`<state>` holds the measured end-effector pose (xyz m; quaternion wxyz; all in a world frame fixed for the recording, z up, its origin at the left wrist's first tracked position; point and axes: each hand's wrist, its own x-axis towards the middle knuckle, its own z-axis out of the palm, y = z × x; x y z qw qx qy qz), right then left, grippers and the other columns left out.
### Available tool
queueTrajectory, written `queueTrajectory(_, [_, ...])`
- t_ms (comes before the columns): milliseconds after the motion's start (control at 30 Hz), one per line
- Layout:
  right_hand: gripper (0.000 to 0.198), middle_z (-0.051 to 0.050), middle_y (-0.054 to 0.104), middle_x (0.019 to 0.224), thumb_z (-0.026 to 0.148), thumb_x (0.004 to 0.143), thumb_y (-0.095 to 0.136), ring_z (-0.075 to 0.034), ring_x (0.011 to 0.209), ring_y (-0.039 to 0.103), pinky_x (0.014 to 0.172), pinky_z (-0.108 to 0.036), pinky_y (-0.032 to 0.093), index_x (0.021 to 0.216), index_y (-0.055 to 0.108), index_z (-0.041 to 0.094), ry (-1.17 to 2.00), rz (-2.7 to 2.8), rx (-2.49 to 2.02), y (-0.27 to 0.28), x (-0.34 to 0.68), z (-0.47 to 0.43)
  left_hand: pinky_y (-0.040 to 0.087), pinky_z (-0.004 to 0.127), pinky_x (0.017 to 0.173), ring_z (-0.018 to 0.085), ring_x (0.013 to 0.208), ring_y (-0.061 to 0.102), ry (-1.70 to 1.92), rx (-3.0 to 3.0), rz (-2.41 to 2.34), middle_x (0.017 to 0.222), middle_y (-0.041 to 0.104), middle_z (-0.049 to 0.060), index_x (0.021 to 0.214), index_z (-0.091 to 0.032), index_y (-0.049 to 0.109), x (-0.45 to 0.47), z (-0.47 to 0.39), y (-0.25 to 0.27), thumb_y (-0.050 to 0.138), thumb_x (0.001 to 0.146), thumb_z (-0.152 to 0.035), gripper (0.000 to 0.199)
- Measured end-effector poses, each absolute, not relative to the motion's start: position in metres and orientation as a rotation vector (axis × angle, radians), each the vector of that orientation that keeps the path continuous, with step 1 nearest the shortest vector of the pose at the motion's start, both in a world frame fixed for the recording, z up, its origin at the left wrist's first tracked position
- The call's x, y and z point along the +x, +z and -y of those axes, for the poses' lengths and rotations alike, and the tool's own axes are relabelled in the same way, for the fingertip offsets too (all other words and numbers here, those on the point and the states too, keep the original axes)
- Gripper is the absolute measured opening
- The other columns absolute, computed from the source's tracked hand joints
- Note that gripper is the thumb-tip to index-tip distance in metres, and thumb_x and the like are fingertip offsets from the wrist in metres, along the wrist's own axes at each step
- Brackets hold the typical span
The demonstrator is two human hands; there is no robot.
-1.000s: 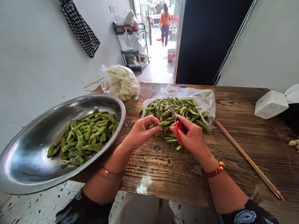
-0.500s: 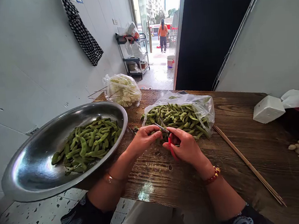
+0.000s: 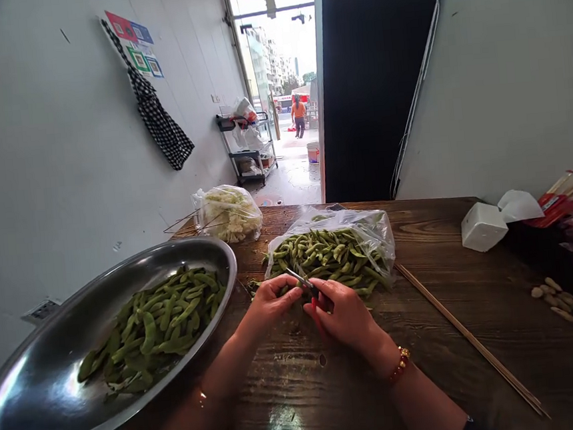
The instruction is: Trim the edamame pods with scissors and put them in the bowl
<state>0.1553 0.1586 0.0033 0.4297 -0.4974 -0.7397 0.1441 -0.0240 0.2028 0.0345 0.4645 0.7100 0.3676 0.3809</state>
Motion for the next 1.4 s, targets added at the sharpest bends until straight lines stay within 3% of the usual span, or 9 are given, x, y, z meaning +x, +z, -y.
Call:
queueTrajectory(67, [0.037, -0.007, 0.069, 0.087, 0.032, 0.081, 0.063, -0.018, 0.071, 0.062, 0.068, -0.032, 0.053, 0.115, 0.062, 0.017, 0.374, 1.849, -1.245, 0.004, 0.156, -0.158, 0.045, 0.027, 0.077, 0.017, 0.082, 0.059, 0.949, 1.809, -0.925, 0.086, 0.067, 0.007, 0.085, -0.014, 0.070, -0.025, -0.204, 0.035, 0.063, 0.079, -0.039, 0.027])
queueTrajectory(300, [0.033, -0.007, 0.069, 0.092, 0.031, 0.081, 0.063, -0.017, 0.074, 0.062, 0.070, -0.030, 0.051, 0.111, 0.064, 0.017, 0.462, 1.867, -1.247, 0.006, 0.157, -0.158, 0.042, 0.026, 0.071, 0.016, 0.075, 0.056, 0.919, 1.908, -1.004, 0.078, 0.065, 0.005, 0.078, -0.014, 0.069, -0.027, -0.205, 0.038, 0.061, 0.080, -0.035, 0.023])
queueTrajectory(700, [0.032, -0.004, 0.068, 0.082, 0.033, 0.081, 0.064, -0.015, 0.065, 0.056, 0.064, -0.028, 0.047, 0.108, 0.066, 0.017, 0.528, 1.885, -1.265, 0.012, 0.158, -0.156, 0.038, 0.022, 0.062, 0.012, 0.066, 0.050, 0.909, 1.885, -1.052, 0.067, 0.060, 0.001, 0.070, -0.012, 0.065, -0.027, -0.205, 0.042, 0.060, 0.076, -0.032, 0.022])
queueTrajectory(1067, [0.041, -0.005, 0.067, 0.091, 0.026, 0.073, 0.071, -0.017, 0.075, 0.060, 0.072, -0.030, 0.050, 0.113, 0.063, 0.018, 0.522, 1.897, -1.276, 0.012, 0.157, -0.154, 0.040, 0.024, 0.068, 0.013, 0.068, 0.055, 0.850, 2.143, -0.978, 0.070, 0.066, 0.002, 0.070, -0.014, 0.068, -0.018, -0.201, 0.032, 0.054, 0.073, -0.013, 0.014])
queueTrajectory(1400, [0.033, -0.005, 0.070, 0.085, 0.034, 0.081, 0.064, -0.016, 0.068, 0.060, 0.065, -0.028, 0.049, 0.109, 0.067, 0.018, 0.526, 1.913, -1.241, 0.009, 0.161, -0.158, 0.030, 0.021, 0.056, 0.009, 0.060, 0.039, 0.861, 1.988, -0.993, 0.058, 0.047, -0.002, 0.059, -0.014, 0.052, -0.021, -0.204, 0.035, 0.054, 0.081, -0.031, 0.027])
